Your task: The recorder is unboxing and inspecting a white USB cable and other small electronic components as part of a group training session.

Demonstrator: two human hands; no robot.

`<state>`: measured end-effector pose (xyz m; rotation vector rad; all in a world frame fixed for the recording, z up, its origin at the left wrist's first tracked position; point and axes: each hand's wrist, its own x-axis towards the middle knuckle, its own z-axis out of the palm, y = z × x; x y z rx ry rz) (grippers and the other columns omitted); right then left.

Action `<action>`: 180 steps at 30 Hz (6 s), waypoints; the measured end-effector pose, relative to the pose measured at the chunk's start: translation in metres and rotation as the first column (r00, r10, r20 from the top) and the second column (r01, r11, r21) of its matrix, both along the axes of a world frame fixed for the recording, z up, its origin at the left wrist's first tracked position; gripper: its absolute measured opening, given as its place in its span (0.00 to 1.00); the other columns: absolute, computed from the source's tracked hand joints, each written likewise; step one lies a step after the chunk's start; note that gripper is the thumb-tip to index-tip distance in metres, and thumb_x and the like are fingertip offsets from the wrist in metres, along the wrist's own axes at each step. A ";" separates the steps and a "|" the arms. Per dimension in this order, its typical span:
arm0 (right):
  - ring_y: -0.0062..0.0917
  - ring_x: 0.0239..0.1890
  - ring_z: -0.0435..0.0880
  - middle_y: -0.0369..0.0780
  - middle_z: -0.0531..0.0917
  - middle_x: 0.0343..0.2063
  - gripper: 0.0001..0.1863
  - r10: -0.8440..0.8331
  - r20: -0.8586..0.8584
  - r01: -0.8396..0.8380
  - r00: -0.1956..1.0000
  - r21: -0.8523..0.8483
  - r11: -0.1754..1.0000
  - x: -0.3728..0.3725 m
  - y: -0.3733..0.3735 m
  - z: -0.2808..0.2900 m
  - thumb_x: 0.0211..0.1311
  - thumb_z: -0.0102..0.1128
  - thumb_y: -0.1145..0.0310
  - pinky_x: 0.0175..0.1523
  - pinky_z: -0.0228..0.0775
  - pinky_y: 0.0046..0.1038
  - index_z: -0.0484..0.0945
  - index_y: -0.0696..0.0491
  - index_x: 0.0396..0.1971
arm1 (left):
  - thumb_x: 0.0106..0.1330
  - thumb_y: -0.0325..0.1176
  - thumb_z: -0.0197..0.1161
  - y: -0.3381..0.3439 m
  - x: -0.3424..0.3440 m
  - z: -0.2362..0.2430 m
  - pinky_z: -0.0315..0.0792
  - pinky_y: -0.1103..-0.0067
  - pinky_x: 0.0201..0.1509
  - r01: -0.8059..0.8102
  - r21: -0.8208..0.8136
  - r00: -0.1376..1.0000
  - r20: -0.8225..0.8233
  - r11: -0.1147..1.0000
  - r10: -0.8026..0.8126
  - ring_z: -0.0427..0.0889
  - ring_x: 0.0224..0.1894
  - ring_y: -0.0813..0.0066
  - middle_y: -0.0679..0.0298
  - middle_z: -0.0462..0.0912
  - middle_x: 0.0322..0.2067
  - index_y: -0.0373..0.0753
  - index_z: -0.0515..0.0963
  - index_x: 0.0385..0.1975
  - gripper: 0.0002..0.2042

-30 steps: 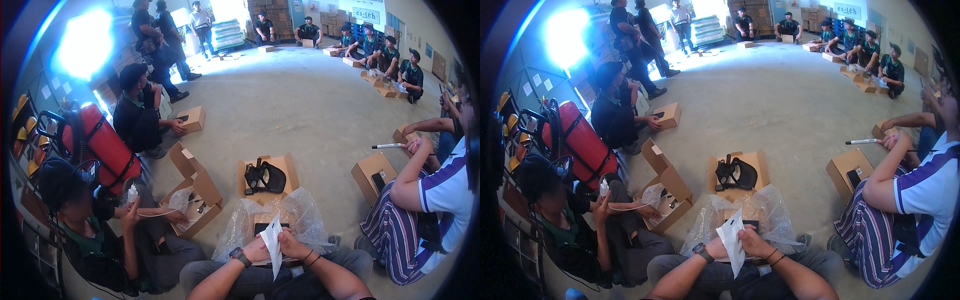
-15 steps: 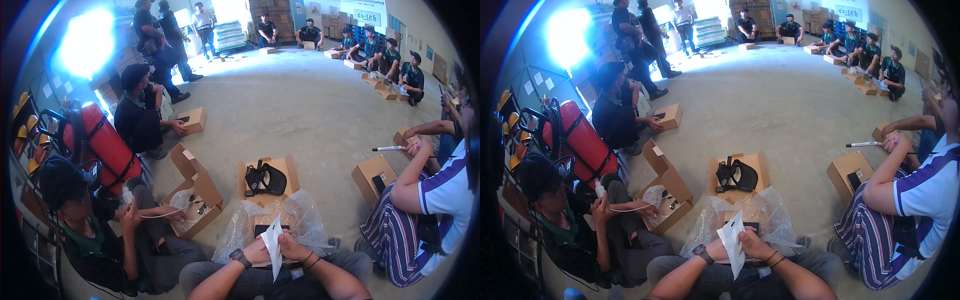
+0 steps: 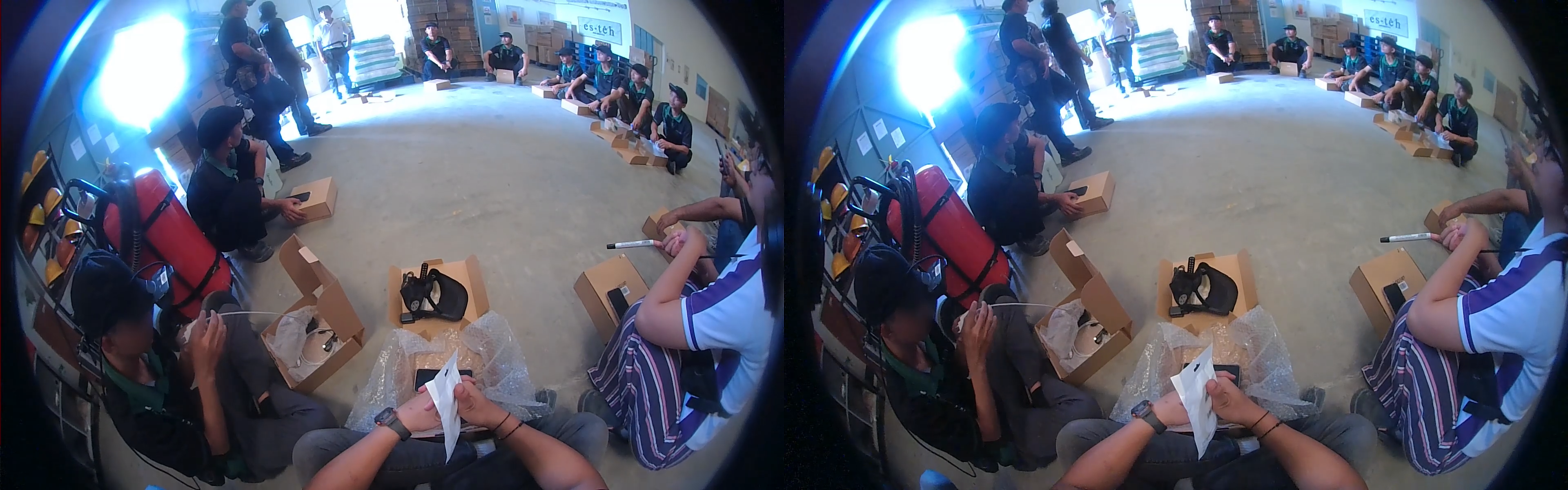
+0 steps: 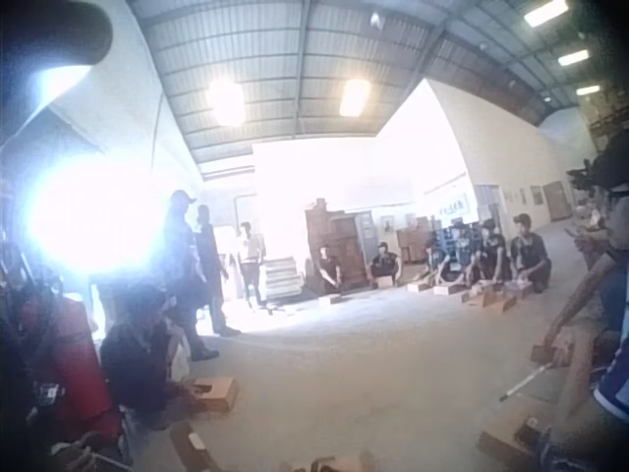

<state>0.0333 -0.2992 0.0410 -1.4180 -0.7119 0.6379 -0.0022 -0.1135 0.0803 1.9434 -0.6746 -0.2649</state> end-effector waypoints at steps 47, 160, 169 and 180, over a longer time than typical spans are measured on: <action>0.24 0.49 0.79 0.41 0.83 0.42 0.46 0.067 -0.133 -0.061 0.989 0.051 0.997 0.001 -0.004 -0.005 0.77 0.33 0.29 0.58 0.70 0.28 0.78 0.63 0.48 | 0.69 0.37 0.60 0.003 -0.001 -0.012 0.64 0.65 0.74 -0.005 0.010 1.000 0.024 1.000 0.005 0.72 0.68 0.50 0.53 0.73 0.67 0.38 0.67 0.70 0.29; 0.40 0.62 0.81 0.49 0.79 0.60 0.43 -0.537 0.302 0.559 0.788 0.014 0.829 0.023 0.006 0.027 0.67 0.64 0.37 0.65 0.71 0.37 0.66 0.54 0.69 | 0.69 0.28 0.70 0.004 0.003 0.016 0.77 0.76 0.55 -0.417 -0.006 0.895 -0.174 0.909 0.410 0.85 0.48 0.69 0.64 0.86 0.43 0.36 0.79 0.56 0.17; 0.25 0.43 0.87 0.44 0.89 0.42 0.20 -0.552 -0.109 0.556 0.827 0.012 0.831 0.015 0.002 0.036 0.73 0.65 0.54 0.48 0.78 0.27 0.84 0.58 0.50 | 0.83 0.35 0.54 0.026 0.019 0.009 0.77 0.73 0.63 -0.786 -0.494 0.617 -0.580 0.372 0.533 0.82 0.58 0.74 0.61 0.81 0.59 0.36 0.71 0.66 0.17; 0.14 0.21 0.77 0.38 0.89 0.28 0.15 -0.704 0.146 0.718 0.695 -0.105 0.688 0.022 -0.001 0.044 0.67 0.73 0.60 0.29 0.70 0.24 0.88 0.58 0.38 | 0.74 0.32 0.69 0.020 0.013 0.031 0.78 0.80 0.54 -0.786 -0.394 0.618 -0.489 0.477 0.615 0.84 0.46 0.80 0.63 0.89 0.46 0.32 0.83 0.52 0.13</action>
